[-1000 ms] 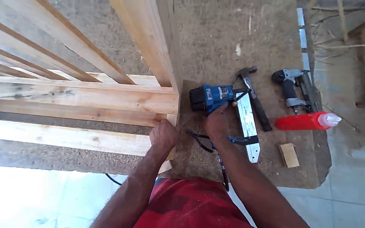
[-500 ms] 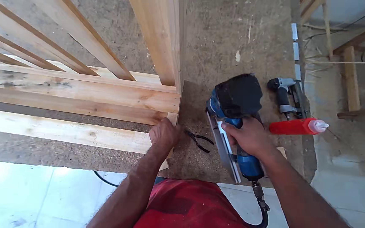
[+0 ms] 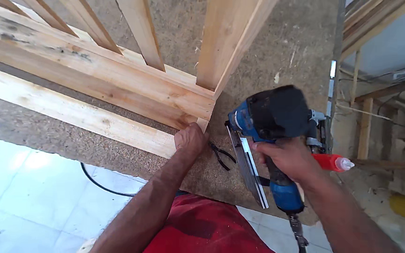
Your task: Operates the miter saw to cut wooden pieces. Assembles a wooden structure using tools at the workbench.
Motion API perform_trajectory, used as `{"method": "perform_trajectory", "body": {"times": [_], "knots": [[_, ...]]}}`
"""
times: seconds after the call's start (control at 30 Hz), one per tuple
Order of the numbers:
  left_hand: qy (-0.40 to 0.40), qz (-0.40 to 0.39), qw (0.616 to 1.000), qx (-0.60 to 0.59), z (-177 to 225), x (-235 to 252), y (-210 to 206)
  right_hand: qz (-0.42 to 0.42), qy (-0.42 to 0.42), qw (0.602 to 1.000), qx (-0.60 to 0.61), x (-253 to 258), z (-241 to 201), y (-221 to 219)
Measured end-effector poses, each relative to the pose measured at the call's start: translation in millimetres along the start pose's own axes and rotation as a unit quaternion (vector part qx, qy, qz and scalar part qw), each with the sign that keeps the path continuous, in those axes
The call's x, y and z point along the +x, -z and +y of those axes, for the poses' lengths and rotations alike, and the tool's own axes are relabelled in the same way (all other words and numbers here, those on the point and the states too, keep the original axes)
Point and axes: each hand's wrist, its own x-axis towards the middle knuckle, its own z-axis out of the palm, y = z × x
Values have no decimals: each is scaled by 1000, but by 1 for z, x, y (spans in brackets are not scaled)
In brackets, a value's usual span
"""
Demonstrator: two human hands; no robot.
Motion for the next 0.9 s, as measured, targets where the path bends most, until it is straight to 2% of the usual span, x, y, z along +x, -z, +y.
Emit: {"method": "perform_trajectory", "body": {"times": [0.1, 0.23, 0.33, 0.53, 0.9], "knots": [[-10, -11, 1000, -19, -2, 0, 2, -38, 42, 998, 8, -18, -37, 7], [-21, -13, 999, -42, -5, 1, 2, -84, 87, 993, -12, -10, -59, -10], [-27, -20, 998, -52, -8, 2, 1, -86, 79, 992, -42, -4, -69, -25], [-47, -37, 996, -64, -13, 4, 4, -100, 41, 991, -84, -1, -86, -26], [-62, -26, 996, -59, -15, 9, 0, -90, 42, 990, -100, -7, -84, -27]]}}
